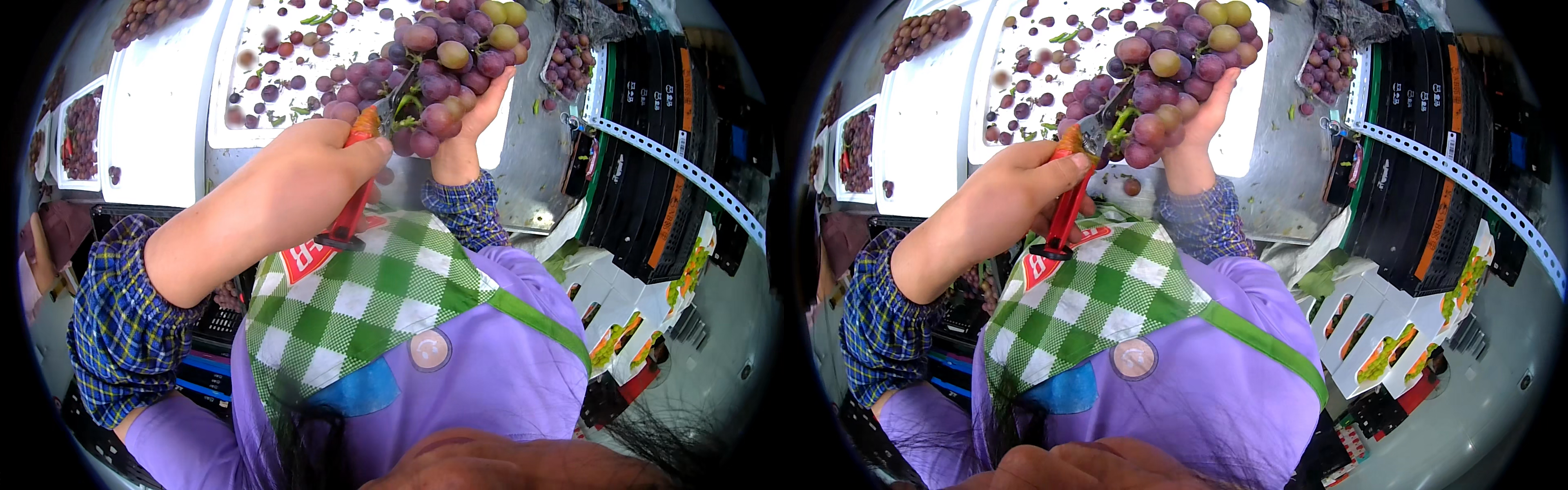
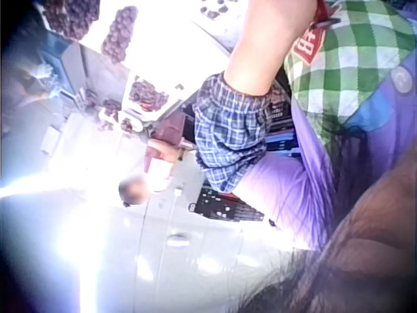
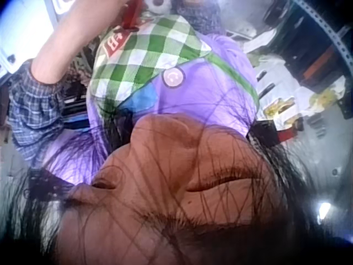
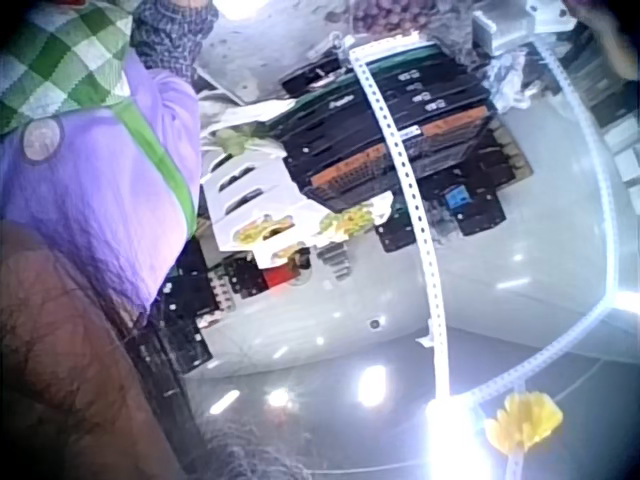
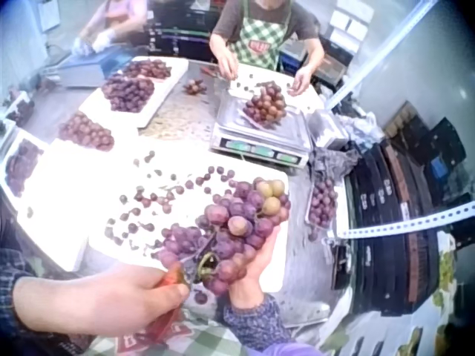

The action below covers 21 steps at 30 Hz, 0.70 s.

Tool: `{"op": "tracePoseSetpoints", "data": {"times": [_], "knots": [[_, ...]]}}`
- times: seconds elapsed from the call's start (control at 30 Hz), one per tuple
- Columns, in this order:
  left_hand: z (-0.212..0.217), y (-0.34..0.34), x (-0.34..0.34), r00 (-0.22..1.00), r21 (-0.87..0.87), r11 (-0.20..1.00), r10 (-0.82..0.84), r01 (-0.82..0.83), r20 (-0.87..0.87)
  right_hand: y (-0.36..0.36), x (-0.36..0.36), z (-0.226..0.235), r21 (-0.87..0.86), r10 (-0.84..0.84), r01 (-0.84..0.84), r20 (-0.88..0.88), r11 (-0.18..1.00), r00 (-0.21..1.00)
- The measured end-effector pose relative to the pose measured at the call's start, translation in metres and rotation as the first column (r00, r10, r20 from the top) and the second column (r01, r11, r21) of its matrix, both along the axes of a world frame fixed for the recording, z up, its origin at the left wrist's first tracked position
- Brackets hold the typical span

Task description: The person holds a bunch of grapes and uses shears to trim the stems and remove individual grapes over a metal tray.

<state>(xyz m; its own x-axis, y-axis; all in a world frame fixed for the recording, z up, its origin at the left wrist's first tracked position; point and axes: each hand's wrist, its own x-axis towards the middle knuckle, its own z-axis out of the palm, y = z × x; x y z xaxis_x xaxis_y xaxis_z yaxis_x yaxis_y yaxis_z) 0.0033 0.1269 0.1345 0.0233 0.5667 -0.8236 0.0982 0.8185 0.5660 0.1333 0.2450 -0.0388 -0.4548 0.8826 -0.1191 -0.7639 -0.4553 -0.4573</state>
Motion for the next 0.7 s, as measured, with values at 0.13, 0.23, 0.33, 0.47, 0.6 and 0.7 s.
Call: {"op": "tracePoseSetpoints", "data": {"times": [0.13, 0.23, 0.33, 0.47, 0.6, 0.7], "knots": [[0.012, -0.001, 0.001, 0.959, -0.059, 0.981, 0.194, -0.186, 0.204, 0.004, -0.004, -0.007, 0.044, -0.027, 0.028, -0.024, 0.999, 0.999], [0.014, -0.004, -0.002, 0.897, -0.119, 0.959, 0.282, -0.256, 0.34, 0.007, -0.001, -0.013, -0.008, 0.003, -0.003, -0.052, 1.0, 0.999], [0.008, -0.007, -0.004, 0.889, -0.114, 0.966, 0.257, -0.231, 0.38, 0.007, -0.002, -0.006, -0.026, 0.068, -0.071, -0.126, 0.997, 0.99], [0.007, -0.009, -0.001, 0.91, -0.085, 0.973, 0.232, -0.216, 0.344, 0.005, -0.005, 0.008, -0.032, 0.181, -0.195, -0.251, 0.98, 0.951], [0.003, -0.01, -0.005, 0.934, -0.042, 0.986, 0.167, -0.162, 0.316, 0.001, -0.004, 0.017, -0.081, 0.246, -0.293, -0.359, 0.953, 0.9], [0.0, -0.011, -0.007, 0.963, 0.0, 0.994, 0.106, -0.11, 0.248, 0.0, -0.006, 0.02, 0.106, 0.36, -0.35, -0.43, 0.931, 0.828]]}}
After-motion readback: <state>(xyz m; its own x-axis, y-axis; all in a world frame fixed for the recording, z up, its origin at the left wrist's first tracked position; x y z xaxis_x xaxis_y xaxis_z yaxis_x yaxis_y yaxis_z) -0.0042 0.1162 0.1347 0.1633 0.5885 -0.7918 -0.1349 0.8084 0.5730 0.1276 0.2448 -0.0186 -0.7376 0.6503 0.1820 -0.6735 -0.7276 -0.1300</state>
